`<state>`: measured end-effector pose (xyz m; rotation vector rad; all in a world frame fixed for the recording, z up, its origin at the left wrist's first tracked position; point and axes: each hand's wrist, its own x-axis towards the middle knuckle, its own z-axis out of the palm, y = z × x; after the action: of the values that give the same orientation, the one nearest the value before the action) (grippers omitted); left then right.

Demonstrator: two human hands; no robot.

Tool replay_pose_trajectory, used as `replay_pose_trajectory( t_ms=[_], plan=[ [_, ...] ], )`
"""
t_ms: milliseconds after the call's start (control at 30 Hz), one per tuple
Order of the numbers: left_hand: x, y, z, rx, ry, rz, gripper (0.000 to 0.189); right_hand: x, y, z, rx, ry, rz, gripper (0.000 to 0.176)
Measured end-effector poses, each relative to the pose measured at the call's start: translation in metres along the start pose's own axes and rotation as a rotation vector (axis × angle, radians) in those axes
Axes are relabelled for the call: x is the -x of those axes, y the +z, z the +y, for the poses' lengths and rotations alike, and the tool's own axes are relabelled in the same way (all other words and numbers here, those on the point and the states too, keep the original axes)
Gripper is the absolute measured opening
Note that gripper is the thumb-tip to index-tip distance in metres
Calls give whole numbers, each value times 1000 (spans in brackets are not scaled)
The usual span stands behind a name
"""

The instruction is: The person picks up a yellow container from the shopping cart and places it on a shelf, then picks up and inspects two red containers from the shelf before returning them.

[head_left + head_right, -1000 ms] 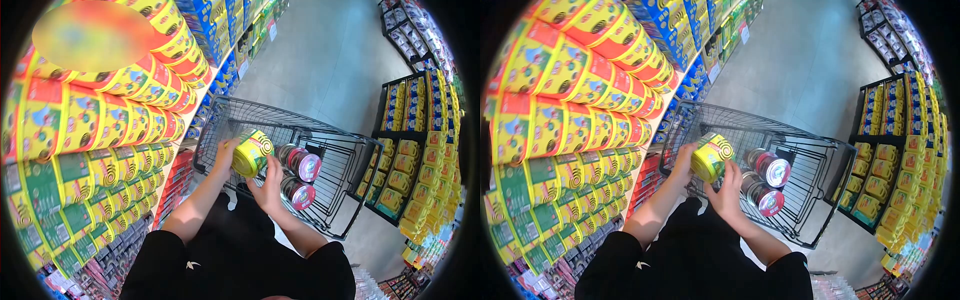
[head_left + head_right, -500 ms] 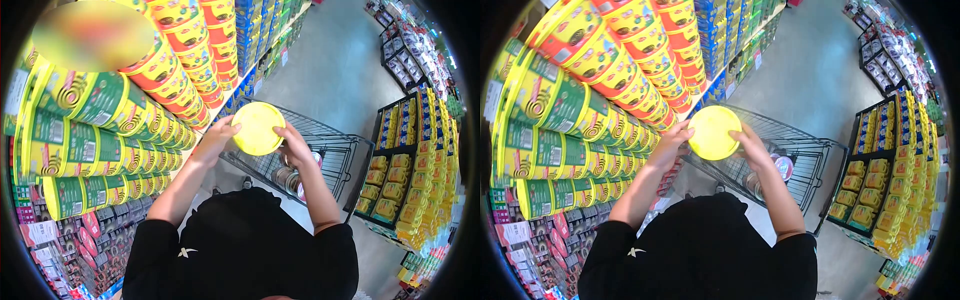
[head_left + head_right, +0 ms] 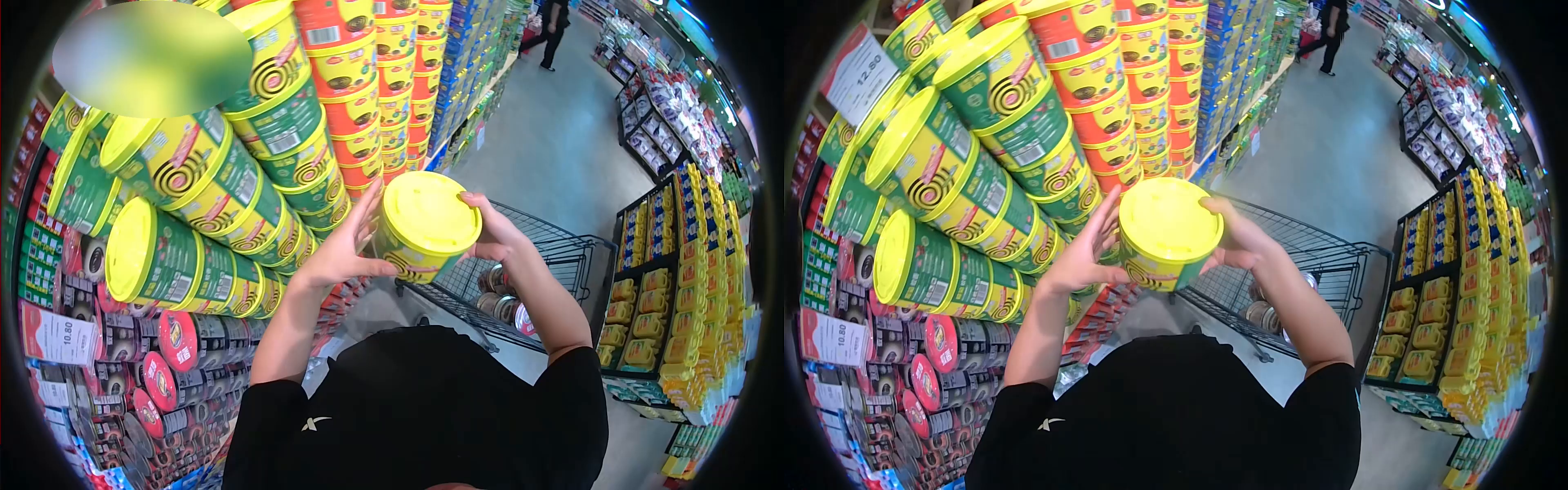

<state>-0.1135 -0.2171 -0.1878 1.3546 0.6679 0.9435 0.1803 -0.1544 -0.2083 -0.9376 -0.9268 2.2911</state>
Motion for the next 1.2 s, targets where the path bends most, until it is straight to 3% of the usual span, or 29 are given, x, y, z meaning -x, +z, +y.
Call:
replay_pose_trajectory(
  t_ms=[167, 200, 300, 333, 433, 467, 533, 567, 633, 767, 800, 967, 1067, 1133, 1200],
  plan=[
    [36, 6, 20, -220, 76, 13, 146, -1, 47, 13, 61, -12, -87, 73],
    [44, 8, 30, -321, 90, 46, 145, 2, 60, 8, 87, -12, -179, 78],
    [75, 12, 42, -243, 117, 180, 139, 12, 93, 9, -14, -95, -104, 77],
    [89, 15, 44, -308, 215, 247, 133, 19, 102, 4, 72, -128, -150, 84],
    [121, 22, 62, -146, 329, 362, 131, 39, 150, -6, 224, -361, -333, 97],
    [131, 23, 77, -264, 375, 397, 126, 48, 165, -1, 357, -425, -289, 100],
    [148, 28, 92, -91, 379, 466, 125, 64, 192, 13, 621, -561, -190, 107],
    [157, 31, 97, 0, 379, 500, 124, 68, 201, 15, 800, -667, -209, 108],
    [174, 32, 112, -139, 428, 567, 123, 72, 218, 17, 1158, -885, -248, 111],
    [203, 36, 151, -291, 531, 770, 124, 55, 259, 14, 1124, -1148, -333, 108],
    [207, 36, 160, -307, 577, 839, 124, 48, 266, 3, 1203, -1132, -410, 118],
    [221, 4, 213, -564, 795, 1073, 110, -2, 355, -32, 1086, -1576, -259, 82],
    [225, -25, 232, -584, 840, 1102, 84, -24, 391, -43, 1008, -1549, -220, 68],
    [223, -44, 237, -653, 822, 1174, 80, -37, 409, -44, 1003, -1554, -185, 61],
    [217, -56, 236, -688, 819, 1214, 80, -37, 419, -44, 1027, -1435, -213, 56]
  ],
)
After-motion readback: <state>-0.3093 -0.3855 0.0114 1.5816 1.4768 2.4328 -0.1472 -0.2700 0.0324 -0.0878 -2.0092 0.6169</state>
